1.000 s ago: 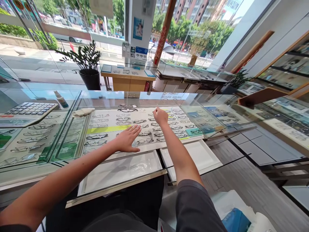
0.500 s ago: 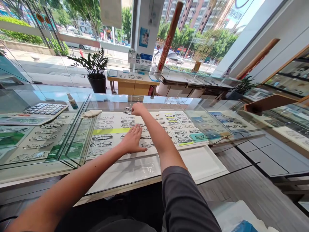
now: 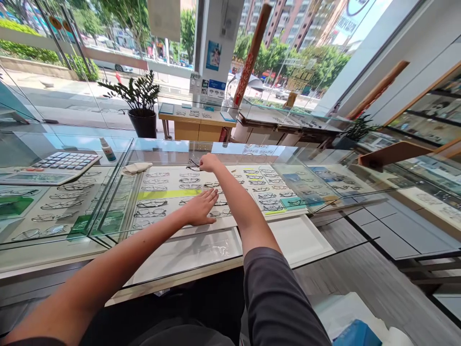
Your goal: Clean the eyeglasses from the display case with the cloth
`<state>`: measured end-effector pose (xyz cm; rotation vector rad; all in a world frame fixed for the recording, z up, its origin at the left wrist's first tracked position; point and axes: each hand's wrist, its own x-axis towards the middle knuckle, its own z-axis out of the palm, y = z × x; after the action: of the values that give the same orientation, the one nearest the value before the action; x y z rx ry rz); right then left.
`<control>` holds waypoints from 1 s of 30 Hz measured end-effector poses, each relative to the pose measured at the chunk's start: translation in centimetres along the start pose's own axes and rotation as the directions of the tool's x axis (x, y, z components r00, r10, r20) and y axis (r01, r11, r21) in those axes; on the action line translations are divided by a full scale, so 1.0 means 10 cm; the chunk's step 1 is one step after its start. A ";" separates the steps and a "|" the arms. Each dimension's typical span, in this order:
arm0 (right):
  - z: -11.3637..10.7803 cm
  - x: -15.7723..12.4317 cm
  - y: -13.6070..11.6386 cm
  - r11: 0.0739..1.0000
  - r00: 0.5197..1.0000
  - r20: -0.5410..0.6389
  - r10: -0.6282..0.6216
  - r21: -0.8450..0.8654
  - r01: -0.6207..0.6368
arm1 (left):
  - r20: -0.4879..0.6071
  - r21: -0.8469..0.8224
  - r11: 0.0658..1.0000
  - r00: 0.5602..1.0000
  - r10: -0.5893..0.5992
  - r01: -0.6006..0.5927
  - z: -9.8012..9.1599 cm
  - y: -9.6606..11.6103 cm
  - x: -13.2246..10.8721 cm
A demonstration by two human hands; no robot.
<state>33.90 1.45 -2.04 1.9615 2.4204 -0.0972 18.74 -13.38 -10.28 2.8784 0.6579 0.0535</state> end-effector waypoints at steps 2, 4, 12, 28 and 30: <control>-0.02 -0.09 0.01 0.999 0.999 -0.025 0.032 0.017 -0.031 | 0.023 0.001 1.000 1.000 0.022 -0.022 0.01 0.01 0.01; -0.07 -0.23 0.03 0.997 0.997 -0.055 0.056 0.049 -0.054 | 0.027 -0.002 0.999 0.998 0.049 -0.049 0.03 0.02 0.03; -0.51 -1.32 0.41 0.952 0.993 -0.043 0.108 0.293 -0.091 | -0.009 -0.038 0.982 0.983 0.183 -0.183 0.09 0.03 0.03; -0.07 -2.71 -0.06 0.819 0.793 0.554 -0.253 0.559 -0.129 | 0.002 -0.055 0.985 0.987 -0.162 0.162 -0.18 -0.46 0.67; 0.10 -2.64 -0.19 0.843 0.798 0.555 -0.235 0.525 -0.118 | -0.006 -0.050 0.972 0.973 -0.231 0.231 -0.20 -0.51 0.69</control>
<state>37.49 -24.81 -1.44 1.6112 2.1271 -1.3280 22.60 -5.51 -9.38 2.7358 0.9747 0.0535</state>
